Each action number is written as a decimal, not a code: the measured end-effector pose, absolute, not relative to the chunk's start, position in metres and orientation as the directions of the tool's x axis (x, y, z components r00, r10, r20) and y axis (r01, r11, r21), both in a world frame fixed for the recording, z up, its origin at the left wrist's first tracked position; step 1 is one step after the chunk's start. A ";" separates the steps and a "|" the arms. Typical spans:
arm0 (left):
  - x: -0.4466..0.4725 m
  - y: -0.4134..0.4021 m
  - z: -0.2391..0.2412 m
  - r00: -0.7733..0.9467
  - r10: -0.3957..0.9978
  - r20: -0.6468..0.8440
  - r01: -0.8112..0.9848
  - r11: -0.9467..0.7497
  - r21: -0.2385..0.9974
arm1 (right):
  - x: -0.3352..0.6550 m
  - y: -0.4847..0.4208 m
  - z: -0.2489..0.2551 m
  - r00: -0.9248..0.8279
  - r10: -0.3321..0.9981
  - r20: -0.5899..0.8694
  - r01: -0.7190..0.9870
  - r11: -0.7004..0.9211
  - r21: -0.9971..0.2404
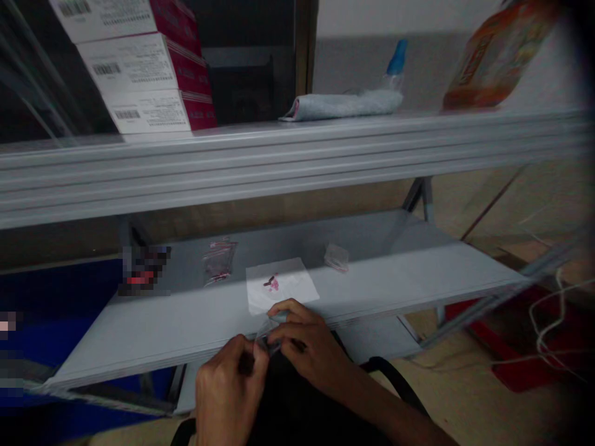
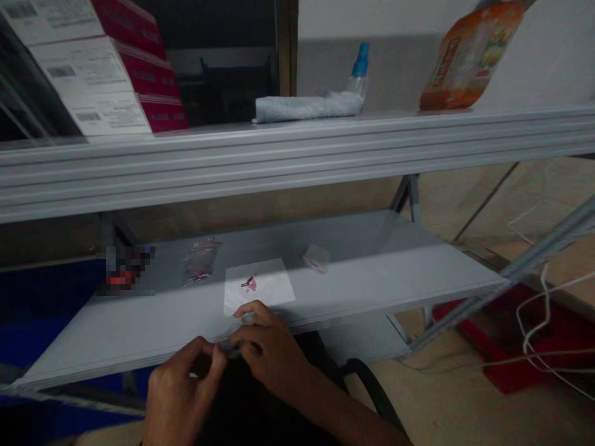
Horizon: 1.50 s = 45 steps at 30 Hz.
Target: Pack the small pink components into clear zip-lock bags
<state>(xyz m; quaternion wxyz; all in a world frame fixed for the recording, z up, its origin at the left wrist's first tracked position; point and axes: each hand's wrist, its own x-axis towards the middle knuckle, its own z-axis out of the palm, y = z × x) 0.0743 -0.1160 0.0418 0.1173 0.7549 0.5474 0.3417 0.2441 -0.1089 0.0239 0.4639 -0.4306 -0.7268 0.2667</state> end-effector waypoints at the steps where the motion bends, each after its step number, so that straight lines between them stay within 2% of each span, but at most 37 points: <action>1: 0.073 -0.116 0.042 0.153 0.911 0.384 0.750 -0.360 0.556 | 0.244 -0.110 0.022 -0.216 0.865 0.453 0.411 0.501 -0.761; 5: 0.069 -0.113 0.046 0.149 0.939 0.311 0.644 -0.331 0.690 | 0.245 -0.112 0.024 -0.270 0.868 0.416 0.440 0.496 -0.749; 9: 0.064 -0.094 0.041 -0.012 0.968 0.252 0.371 -0.230 0.899 | 0.255 -0.101 0.032 -0.267 0.882 0.389 0.195 0.444 -0.874; 11: 0.062 -0.080 0.035 0.027 0.995 0.097 0.157 -0.100 0.983 | 0.259 -0.090 0.032 -0.252 0.886 0.389 0.069 0.417 -0.906; 13: 0.062 -0.066 0.029 0.151 0.987 -0.055 -0.013 0.057 0.998 | 0.262 -0.076 0.029 -0.225 0.890 0.395 -0.011 0.404 -0.915; 16: 0.065 -0.046 0.022 0.149 0.986 -0.081 -0.118 0.099 0.988 | 0.264 -0.054 0.020 -0.229 0.886 0.404 -0.086 0.395 -0.914; 18: 0.067 -0.032 0.020 0.046 0.998 -0.032 -0.135 0.038 0.990 | 0.265 -0.038 0.016 -0.248 0.881 0.404 -0.056 0.403 -0.913; 20: 0.067 -0.016 0.018 -0.004 1.000 0.004 -0.127 -0.005 0.992 | 0.267 -0.021 0.014 -0.249 0.869 0.428 0.073 0.457 -0.886; 24: 0.065 0.009 0.010 -0.003 0.998 0.067 -0.079 -0.067 0.995 | 0.271 0.012 0.009 -0.311 0.796 0.519 0.296 0.600 -0.743; 28: 0.064 0.017 0.002 -0.010 0.995 0.096 -0.049 -0.097 0.994 | 0.276 0.032 -0.001 -0.361 0.767 0.530 0.335 0.637 -0.694; 37: 0.061 0.011 -0.012 -0.050 0.986 0.158 0.047 -0.156 0.987 | 0.286 0.034 -0.024 -0.300 0.809 0.506 0.385 0.588 -0.711; 45: 0.060 0.010 -0.014 -0.020 0.979 0.201 0.091 -0.198 0.976 | 0.283 0.034 -0.026 -0.407 0.773 0.486 0.400 0.629 -0.666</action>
